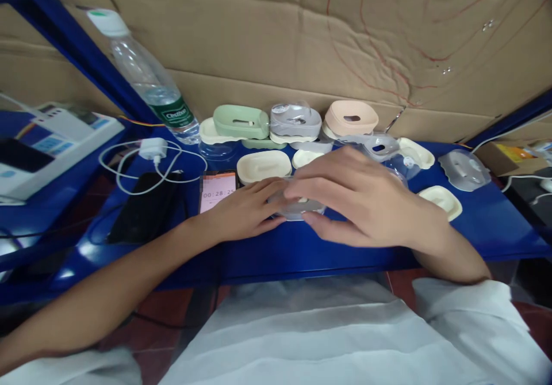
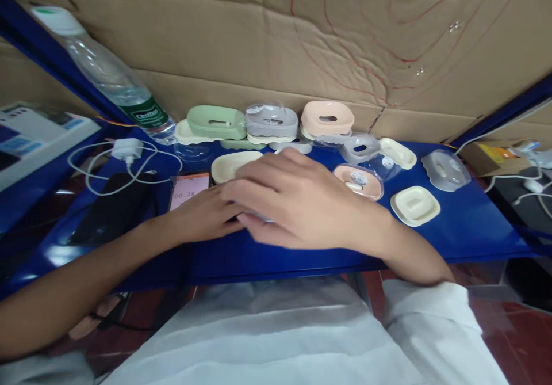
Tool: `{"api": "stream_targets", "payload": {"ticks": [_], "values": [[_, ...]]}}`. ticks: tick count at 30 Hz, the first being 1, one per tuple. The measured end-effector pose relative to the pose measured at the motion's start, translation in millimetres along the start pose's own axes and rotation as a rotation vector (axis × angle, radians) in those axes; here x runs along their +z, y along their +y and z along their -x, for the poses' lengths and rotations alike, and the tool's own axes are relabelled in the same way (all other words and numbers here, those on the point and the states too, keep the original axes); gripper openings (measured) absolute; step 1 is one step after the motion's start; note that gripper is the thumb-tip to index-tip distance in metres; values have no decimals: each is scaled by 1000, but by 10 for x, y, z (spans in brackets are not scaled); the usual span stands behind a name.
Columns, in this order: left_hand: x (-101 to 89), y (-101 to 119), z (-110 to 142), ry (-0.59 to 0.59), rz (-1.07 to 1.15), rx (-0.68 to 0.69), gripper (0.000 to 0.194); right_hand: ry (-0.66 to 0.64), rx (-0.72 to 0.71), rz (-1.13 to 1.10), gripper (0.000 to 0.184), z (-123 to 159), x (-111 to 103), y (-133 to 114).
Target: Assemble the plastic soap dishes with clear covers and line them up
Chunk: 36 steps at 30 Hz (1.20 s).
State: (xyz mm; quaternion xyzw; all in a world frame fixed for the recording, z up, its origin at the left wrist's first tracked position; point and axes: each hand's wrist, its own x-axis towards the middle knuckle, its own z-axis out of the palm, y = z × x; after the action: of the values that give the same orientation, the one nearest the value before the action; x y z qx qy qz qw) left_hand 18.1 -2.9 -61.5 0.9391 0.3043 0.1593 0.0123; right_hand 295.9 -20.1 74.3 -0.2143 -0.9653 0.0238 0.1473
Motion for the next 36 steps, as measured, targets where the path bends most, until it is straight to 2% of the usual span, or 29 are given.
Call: {"api": "stream_targets", "payload": {"ticks": [1,4,5,8,10,13,15,17,19,20,22,23,26,29,32,36], "values": [[7,7,8,11,-5,42,47,-25,-27,12,41,-1,117,93],[35,42,36,56,-9,145,45,-131,23,-6,86,232,537,310],[41,53,44,67,-1,159,42,-157,49,-27,95,344,670,357],[32,64,62,91,58,163,35,-152,109,-94,92,609,960,430],[5,54,66,105,123,134,36,-110,112,-127,85,692,1030,432],[-40,34,54,147,148,60,38,-60,99,-160,80,762,937,402],[-57,26,35,190,86,-17,37,-20,133,-155,79,871,765,396],[-58,20,14,209,10,-112,37,61,230,-92,78,1102,540,446],[-44,6,-6,193,-60,-203,38,223,392,70,76,1489,307,580],[-32,-6,-13,175,-90,-243,39,346,508,198,77,1741,205,675],[5,-41,-20,136,-126,-307,42,553,713,487,89,2325,65,891],[28,-61,-21,116,-130,-328,44,588,841,607,93,2636,36,994],[94,-115,-13,60,-113,-340,45,644,1202,789,103,3474,112,1203],[122,-125,-5,17,-106,-324,45,669,1411,822,105,3955,344,1263],[107,-91,-5,-4,-99,-304,45,622,1453,787,100,4045,562,1282],[77,-45,-10,-2,-126,-325,42,529,1473,695,98,3880,687,1302]]}}
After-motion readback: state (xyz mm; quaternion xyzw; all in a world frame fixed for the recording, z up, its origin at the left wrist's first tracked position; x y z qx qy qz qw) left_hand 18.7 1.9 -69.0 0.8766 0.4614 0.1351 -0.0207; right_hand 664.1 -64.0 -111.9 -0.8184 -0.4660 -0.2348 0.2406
